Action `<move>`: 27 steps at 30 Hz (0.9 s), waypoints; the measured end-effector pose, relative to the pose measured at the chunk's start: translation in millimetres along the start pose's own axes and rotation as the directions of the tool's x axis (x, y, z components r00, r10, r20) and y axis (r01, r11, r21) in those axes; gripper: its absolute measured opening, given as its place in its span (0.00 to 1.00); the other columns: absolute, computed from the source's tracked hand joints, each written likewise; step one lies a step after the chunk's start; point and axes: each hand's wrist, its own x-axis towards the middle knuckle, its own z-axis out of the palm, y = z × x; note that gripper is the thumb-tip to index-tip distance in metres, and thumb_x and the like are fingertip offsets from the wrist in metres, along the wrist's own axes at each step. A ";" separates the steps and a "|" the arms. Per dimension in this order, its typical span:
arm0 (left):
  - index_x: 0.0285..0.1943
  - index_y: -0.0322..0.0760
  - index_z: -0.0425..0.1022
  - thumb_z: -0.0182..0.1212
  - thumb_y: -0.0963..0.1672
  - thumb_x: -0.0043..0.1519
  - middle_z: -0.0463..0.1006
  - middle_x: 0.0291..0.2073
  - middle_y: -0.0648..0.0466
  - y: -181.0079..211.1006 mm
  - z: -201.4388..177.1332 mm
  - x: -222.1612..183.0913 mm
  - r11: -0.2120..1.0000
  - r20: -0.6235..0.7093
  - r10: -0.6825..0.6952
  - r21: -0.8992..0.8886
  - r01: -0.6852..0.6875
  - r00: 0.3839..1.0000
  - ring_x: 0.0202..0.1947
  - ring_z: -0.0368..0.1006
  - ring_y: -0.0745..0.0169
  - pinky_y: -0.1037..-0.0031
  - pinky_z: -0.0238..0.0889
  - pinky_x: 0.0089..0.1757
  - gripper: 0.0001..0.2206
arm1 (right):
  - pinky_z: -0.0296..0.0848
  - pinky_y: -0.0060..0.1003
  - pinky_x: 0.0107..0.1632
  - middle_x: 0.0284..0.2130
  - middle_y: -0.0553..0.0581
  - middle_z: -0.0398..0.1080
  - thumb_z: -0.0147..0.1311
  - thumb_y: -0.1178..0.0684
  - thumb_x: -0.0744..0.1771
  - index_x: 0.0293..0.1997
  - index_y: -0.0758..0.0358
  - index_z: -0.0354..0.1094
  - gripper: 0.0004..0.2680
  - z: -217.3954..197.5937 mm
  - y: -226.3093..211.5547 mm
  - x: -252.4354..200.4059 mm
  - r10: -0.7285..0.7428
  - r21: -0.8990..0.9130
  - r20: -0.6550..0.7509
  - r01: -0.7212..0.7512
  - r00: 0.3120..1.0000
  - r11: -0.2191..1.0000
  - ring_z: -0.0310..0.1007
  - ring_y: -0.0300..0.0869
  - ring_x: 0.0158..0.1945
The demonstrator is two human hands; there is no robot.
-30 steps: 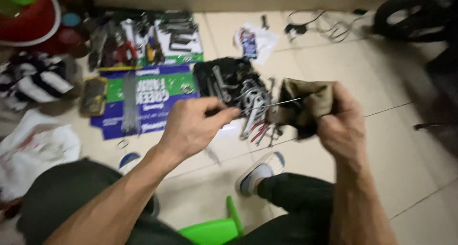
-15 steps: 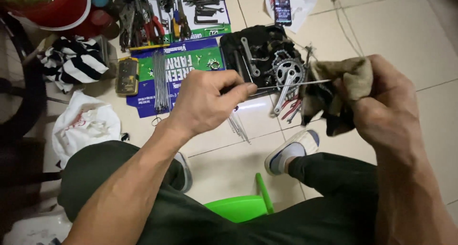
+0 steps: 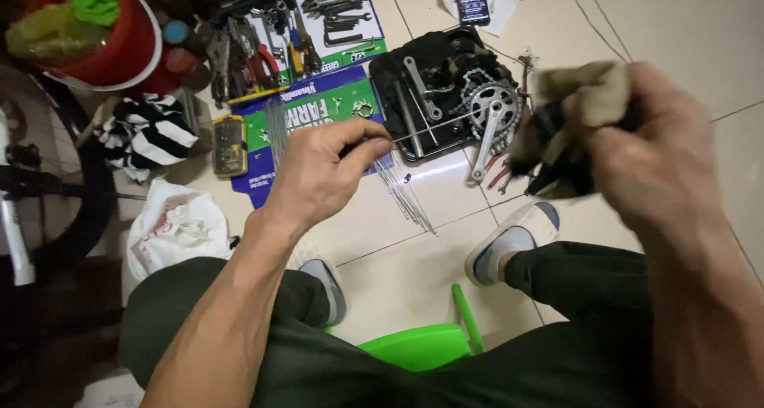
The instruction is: Cleaning individual bicycle spokes by wiping them with a cloth and sorting them.
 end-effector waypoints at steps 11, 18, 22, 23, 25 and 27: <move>0.66 0.31 0.72 0.51 0.37 0.67 0.81 0.43 0.44 -86.4 6.0 14.7 0.463 0.144 -0.773 -0.538 0.705 0.618 0.32 0.71 0.64 0.78 0.66 0.33 0.17 | 0.85 0.49 0.27 0.43 0.68 0.72 0.41 0.57 0.73 0.61 0.70 0.64 0.11 -10.8 2.7 -2.2 -0.148 -0.121 -0.133 0.133 0.980 0.984 0.79 0.53 0.33; 0.63 0.21 0.67 0.50 0.32 0.64 0.75 0.55 0.37 -140.9 67.0 10.4 0.258 0.343 -0.840 -0.428 0.866 0.420 0.47 0.79 0.44 0.69 0.79 0.42 0.17 | 0.81 0.47 0.34 0.39 0.70 0.76 0.49 0.55 0.71 0.60 0.73 0.68 0.13 -2.1 -5.7 -2.2 -0.207 -0.414 -0.058 0.165 0.977 0.895 0.78 0.54 0.35; 0.61 0.25 0.73 0.45 0.30 0.60 0.75 0.59 0.39 -188.4 103.1 10.0 0.278 0.305 -0.883 -0.273 0.921 0.357 0.41 0.83 0.50 0.73 0.79 0.34 0.21 | 0.85 0.45 0.34 0.35 0.66 0.76 0.45 0.58 0.70 0.59 0.70 0.67 0.12 11.9 -13.2 3.9 0.006 -0.220 -0.066 -0.021 0.998 0.975 0.79 0.49 0.35; 0.61 0.25 0.73 0.45 0.30 0.60 0.75 0.59 0.39 -213.7 113.1 7.8 0.274 0.303 -0.885 -0.277 0.921 0.354 0.41 0.83 0.50 0.73 0.79 0.34 0.21 | 0.85 0.45 0.34 0.35 0.66 0.76 0.45 0.58 0.70 0.59 0.70 0.67 0.12 18.5 -19.3 1.8 0.004 -0.222 -0.060 -0.018 0.998 0.975 0.79 0.49 0.35; 0.51 0.45 0.83 0.47 0.36 0.57 0.81 0.53 0.54 -264.1 133.0 4.2 0.649 0.328 -0.758 0.454 0.610 0.563 0.52 0.75 0.48 0.62 0.70 0.47 0.20 | 0.82 0.50 0.28 0.38 0.67 0.77 0.57 0.64 0.64 0.60 0.66 0.67 0.17 31.8 -33.1 -1.3 0.238 -0.135 -0.226 -0.272 0.945 0.953 0.79 0.53 0.33; 0.45 0.46 0.84 0.53 0.38 0.57 0.82 0.43 0.51 -287.3 143.6 -2.5 0.710 0.343 -0.577 0.659 0.248 0.741 0.47 0.76 0.48 0.58 0.64 0.49 0.14 | 0.78 0.53 0.32 0.38 0.71 0.75 0.57 0.61 0.64 0.60 0.70 0.67 0.17 18.8 81.1 65.1 0.135 -0.204 -0.220 -0.181 0.966 0.962 0.78 0.57 0.35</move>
